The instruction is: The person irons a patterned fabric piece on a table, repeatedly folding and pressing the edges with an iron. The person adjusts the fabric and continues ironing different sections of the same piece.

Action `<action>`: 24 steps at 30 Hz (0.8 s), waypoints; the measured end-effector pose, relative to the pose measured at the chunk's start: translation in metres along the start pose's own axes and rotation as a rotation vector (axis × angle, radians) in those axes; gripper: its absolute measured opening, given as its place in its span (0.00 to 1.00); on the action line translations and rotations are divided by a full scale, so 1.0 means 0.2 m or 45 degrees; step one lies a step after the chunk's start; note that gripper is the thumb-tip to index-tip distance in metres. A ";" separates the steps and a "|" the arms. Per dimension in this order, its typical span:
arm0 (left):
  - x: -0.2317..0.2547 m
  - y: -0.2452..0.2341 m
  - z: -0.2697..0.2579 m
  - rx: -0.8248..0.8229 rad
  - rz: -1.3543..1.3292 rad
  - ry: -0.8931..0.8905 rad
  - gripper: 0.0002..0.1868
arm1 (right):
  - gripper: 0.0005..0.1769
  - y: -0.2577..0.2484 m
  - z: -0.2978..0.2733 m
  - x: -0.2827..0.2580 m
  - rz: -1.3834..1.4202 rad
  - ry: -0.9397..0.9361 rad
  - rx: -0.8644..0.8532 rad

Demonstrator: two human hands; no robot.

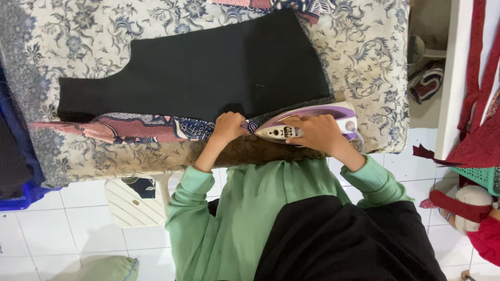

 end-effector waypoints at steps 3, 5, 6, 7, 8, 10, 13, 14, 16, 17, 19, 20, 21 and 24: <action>-0.05 -0.06 -0.02 -0.070 0.096 -0.045 0.20 | 0.33 -0.01 -0.01 0.01 -0.003 0.001 0.029; -0.15 -0.07 -0.06 -0.269 0.210 -0.201 0.15 | 0.33 -0.01 -0.02 0.01 0.010 -0.009 0.065; -0.18 -0.08 -0.08 -0.275 0.234 -0.205 0.17 | 0.33 -0.01 -0.01 0.00 0.016 -0.005 0.056; -0.21 -0.09 -0.09 -0.278 0.258 -0.207 0.18 | 0.32 -0.01 -0.01 0.00 0.018 0.000 0.049; -0.23 -0.09 -0.10 -0.280 0.282 -0.210 0.19 | 0.32 -0.01 -0.02 0.00 0.021 0.004 0.043; -0.23 -0.13 -0.10 -0.132 0.152 -0.102 0.20 | 0.32 -0.03 -0.01 -0.01 0.020 -0.009 0.112; -0.27 -0.10 -0.10 -0.213 0.079 -0.145 0.17 | 0.32 -0.03 0.00 -0.03 0.036 0.042 0.157; -0.28 -0.07 -0.11 -0.290 0.074 -0.194 0.16 | 0.33 -0.02 0.00 -0.04 0.042 0.070 0.161; -0.27 -0.09 -0.12 -0.209 0.083 -0.137 0.15 | 0.32 -0.01 0.01 -0.08 0.023 0.056 0.152; -0.27 -0.10 -0.13 -0.166 0.090 -0.107 0.15 | 0.31 0.00 0.02 -0.09 0.012 0.047 0.152; -0.27 -0.11 -0.14 -0.178 0.063 -0.116 0.15 | 0.30 0.01 0.03 -0.14 0.026 0.007 0.165; -0.27 -0.12 -0.14 -0.184 0.049 -0.119 0.15 | 0.29 0.02 0.04 -0.16 0.033 -0.013 0.173; -0.27 -0.13 -0.14 -0.166 0.049 -0.115 0.16 | 0.29 0.02 0.05 -0.17 0.034 -0.020 0.173; -0.25 -0.15 -0.16 -0.148 0.038 -0.115 0.18 | 0.29 0.04 0.07 -0.21 0.041 -0.036 0.186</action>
Point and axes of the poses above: each hand's wrist, its own z-axis towards the middle knuckle, its own y-axis out of the palm, x = y × z, the point moved 6 cm from there along z, towards the middle knuckle, and after that the axes turned 3 degrees about -z, right-handed, at the moved point
